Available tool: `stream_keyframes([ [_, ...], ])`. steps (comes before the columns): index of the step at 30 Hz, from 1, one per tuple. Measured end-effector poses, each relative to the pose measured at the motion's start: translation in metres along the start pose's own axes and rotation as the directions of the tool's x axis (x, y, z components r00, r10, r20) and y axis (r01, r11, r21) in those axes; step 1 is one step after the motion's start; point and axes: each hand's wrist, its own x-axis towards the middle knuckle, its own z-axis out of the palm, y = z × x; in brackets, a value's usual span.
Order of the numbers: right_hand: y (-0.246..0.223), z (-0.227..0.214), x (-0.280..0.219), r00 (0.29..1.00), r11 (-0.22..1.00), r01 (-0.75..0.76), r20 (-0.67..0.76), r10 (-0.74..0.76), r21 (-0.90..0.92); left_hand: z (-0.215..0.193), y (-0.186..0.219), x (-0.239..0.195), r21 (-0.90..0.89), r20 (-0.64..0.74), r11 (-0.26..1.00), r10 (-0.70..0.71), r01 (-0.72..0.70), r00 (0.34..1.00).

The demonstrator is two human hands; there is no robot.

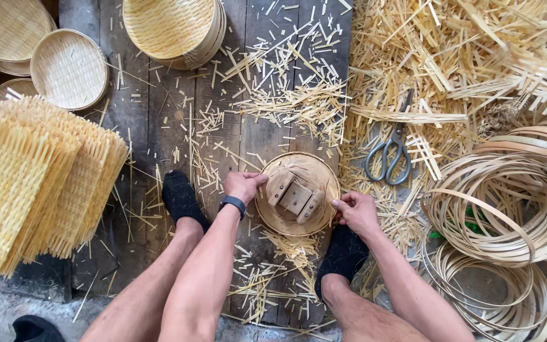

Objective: The person trims the edges of a woven bamboo basket using shears, then stacks the finished basket with others. The person repeats this process for multiple baskets.

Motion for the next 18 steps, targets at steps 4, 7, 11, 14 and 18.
stream_keyframes([
  [4,-0.020,-0.009,-0.022,0.998,0.969,0.008,0.062,-0.024,0.248,-0.009,0.006,-0.020,-0.312,0.136,0.949,-0.006,0.048,0.991],
  [7,-0.021,-0.010,-0.033,0.975,0.857,-0.100,0.220,-0.017,0.506,-0.004,-0.014,-0.058,-0.673,0.479,0.636,-0.013,0.377,0.878],
  [11,-0.011,0.011,-0.026,0.968,0.917,-0.186,0.228,0.109,0.352,0.041,-0.037,-0.112,-0.799,0.522,0.384,0.061,0.462,0.851],
  [14,-0.002,0.022,-0.015,0.973,0.905,-0.184,0.202,0.113,0.384,0.068,-0.043,-0.117,-0.820,0.460,0.378,-0.014,0.430,0.888],
  [18,0.006,0.031,-0.004,0.975,0.919,-0.208,0.144,0.168,0.336,0.086,-0.043,-0.107,-0.804,0.397,0.432,-0.123,0.409,0.910],
])
